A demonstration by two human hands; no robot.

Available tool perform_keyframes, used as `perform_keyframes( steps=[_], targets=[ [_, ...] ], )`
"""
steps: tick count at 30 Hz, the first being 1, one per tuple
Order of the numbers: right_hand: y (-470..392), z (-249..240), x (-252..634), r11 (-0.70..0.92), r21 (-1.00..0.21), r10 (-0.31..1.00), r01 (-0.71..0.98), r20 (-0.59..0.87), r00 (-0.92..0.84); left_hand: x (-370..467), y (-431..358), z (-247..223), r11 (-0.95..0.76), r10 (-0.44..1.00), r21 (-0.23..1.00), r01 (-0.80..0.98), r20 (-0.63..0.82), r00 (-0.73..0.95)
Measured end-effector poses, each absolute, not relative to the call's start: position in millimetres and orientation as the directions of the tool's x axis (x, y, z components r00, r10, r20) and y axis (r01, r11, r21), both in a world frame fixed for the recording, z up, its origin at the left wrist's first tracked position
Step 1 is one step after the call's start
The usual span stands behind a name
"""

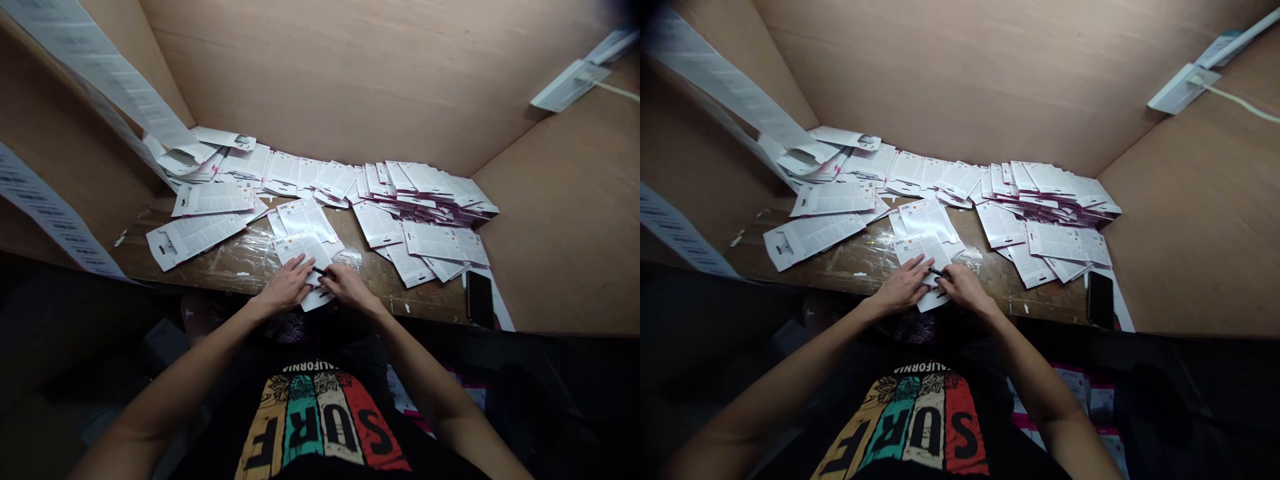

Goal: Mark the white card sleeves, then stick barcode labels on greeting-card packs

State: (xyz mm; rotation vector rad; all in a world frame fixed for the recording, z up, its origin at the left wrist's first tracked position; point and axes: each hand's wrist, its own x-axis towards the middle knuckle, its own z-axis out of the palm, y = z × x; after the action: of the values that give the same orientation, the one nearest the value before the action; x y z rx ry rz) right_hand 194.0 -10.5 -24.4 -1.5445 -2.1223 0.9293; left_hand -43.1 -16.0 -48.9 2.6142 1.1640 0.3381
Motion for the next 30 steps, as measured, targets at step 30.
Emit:
perform_keyframes(
  steps=[30],
  targets=[
    [-31.9, 1.3, 222.1, -0.202, -0.950, 0.905, 0.237, -0.273, -0.325, -52.7, -80.7, -48.7, -0.858, 0.513, 0.274, 0.435, 0.400, 0.760]
  ],
)
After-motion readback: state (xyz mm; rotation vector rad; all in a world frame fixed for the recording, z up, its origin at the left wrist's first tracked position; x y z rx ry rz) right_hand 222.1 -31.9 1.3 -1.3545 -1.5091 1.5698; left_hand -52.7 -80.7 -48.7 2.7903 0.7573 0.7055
